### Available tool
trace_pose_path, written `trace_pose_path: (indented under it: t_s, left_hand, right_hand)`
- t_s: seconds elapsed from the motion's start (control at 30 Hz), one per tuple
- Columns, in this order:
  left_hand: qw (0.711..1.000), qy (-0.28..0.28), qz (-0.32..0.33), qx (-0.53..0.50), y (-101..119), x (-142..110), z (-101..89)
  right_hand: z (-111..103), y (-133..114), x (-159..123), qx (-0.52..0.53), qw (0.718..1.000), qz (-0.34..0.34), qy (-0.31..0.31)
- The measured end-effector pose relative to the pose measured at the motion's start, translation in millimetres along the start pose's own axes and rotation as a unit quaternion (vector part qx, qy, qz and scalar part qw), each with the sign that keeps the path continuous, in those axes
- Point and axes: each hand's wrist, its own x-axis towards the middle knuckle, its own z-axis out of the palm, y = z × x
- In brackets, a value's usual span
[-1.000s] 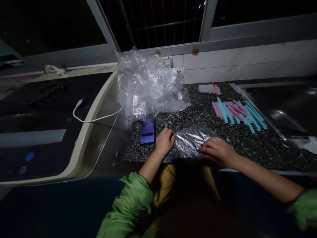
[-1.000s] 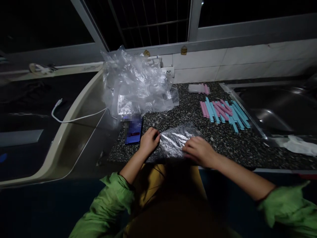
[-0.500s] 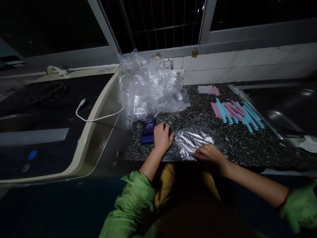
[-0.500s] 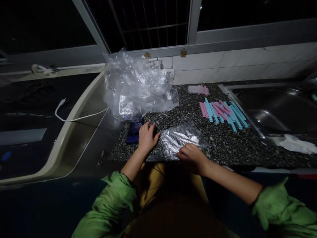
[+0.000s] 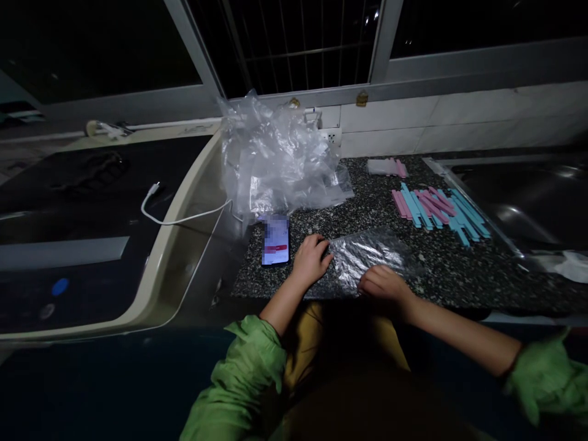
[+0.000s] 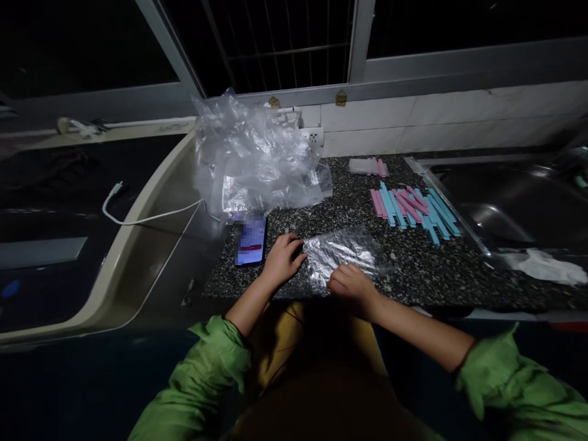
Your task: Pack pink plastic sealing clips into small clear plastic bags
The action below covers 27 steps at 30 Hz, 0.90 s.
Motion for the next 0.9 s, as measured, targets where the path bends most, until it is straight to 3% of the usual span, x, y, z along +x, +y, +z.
trace_pose_path:
  t_s: [0.17, 0.27, 0.37, 0.47, 0.7, 0.9]
  left_hand:
    - [1.000, -0.008, -0.012, -0.005, 0.7, 0.8, 0.0]
    - [1.000, -0.023, 0.020, 0.003, 1.8, 0.3, 0.7]
    - [0.997, -0.047, 0.063, 0.024, 2.7, -0.1, 2.7]
    - [0.995, -0.061, 0.067, 0.047, 2.7, -0.1, 4.8]
    - [0.996, -0.044, 0.072, 0.026, 3.4, -1.3, 2.4]
    - [0.983, -0.058, 0.170, -0.030, 11.0, -12.4, -5.8]
  right_hand:
    - [-10.7, 1.1, 4.1, 0.024, 0.999, 0.017, 0.032]
    - [-14.4, 3.5, 0.6, 0.034, 0.999, 0.015, 0.029]
    - [-15.5, 5.5, -5.8, 0.048, 0.999, 0.001, 0.024]
    - [-17.1, 5.8, -11.5, 0.059, 0.998, 0.002, -0.012]
    - [-18.9, 0.9, -14.3, 0.059, 0.998, 0.017, -0.012]
    - [-22.6, -2.5, -4.7, 0.037, 0.998, 0.049, 0.029]
